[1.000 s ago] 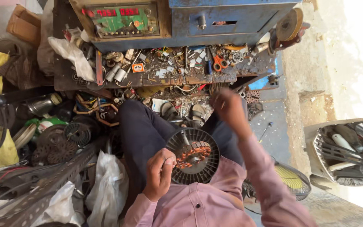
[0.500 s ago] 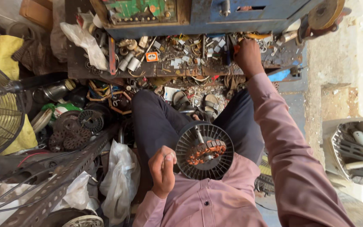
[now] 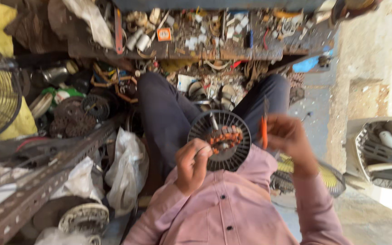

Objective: The person works on a ceiling fan stator, pulling wires and using shears to cut insulation or ties while holding the motor component on their lap and over a work surface.

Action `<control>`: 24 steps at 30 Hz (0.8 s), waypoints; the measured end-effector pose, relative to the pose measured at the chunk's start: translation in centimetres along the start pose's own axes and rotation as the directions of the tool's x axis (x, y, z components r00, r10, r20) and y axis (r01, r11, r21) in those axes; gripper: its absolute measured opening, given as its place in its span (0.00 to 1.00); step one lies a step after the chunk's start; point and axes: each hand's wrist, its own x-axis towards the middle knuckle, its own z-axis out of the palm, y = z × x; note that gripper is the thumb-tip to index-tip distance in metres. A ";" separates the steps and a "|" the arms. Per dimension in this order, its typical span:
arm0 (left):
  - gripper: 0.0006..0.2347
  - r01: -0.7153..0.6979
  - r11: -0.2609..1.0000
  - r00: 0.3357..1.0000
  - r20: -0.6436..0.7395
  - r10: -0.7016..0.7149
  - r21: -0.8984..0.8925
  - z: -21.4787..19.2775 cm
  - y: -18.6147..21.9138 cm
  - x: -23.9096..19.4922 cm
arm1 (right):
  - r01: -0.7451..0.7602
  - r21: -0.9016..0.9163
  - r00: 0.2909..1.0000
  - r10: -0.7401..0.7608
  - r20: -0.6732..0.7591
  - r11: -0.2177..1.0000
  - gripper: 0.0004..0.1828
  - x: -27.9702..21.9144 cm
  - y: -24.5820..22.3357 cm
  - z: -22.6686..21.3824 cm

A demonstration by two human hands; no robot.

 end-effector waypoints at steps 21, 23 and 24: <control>0.06 -0.060 0.998 0.993 0.099 0.059 0.009 2.2 2.1 -1.2 | 0.178 -0.443 0.984 -0.148 0.102 0.879 0.27 -7.1 -4.3 11.3; 0.06 -0.068 0.997 0.994 0.091 0.066 0.024 2.3 2.1 -1.3 | 0.199 -0.435 0.980 -0.167 0.111 0.878 0.27 -7.1 -4.6 11.3; 0.06 -0.072 0.997 0.993 0.091 0.070 0.015 2.3 2.1 -1.3 | 0.208 -0.431 0.978 -0.175 0.116 0.878 0.27 -7.1 -4.7 11.3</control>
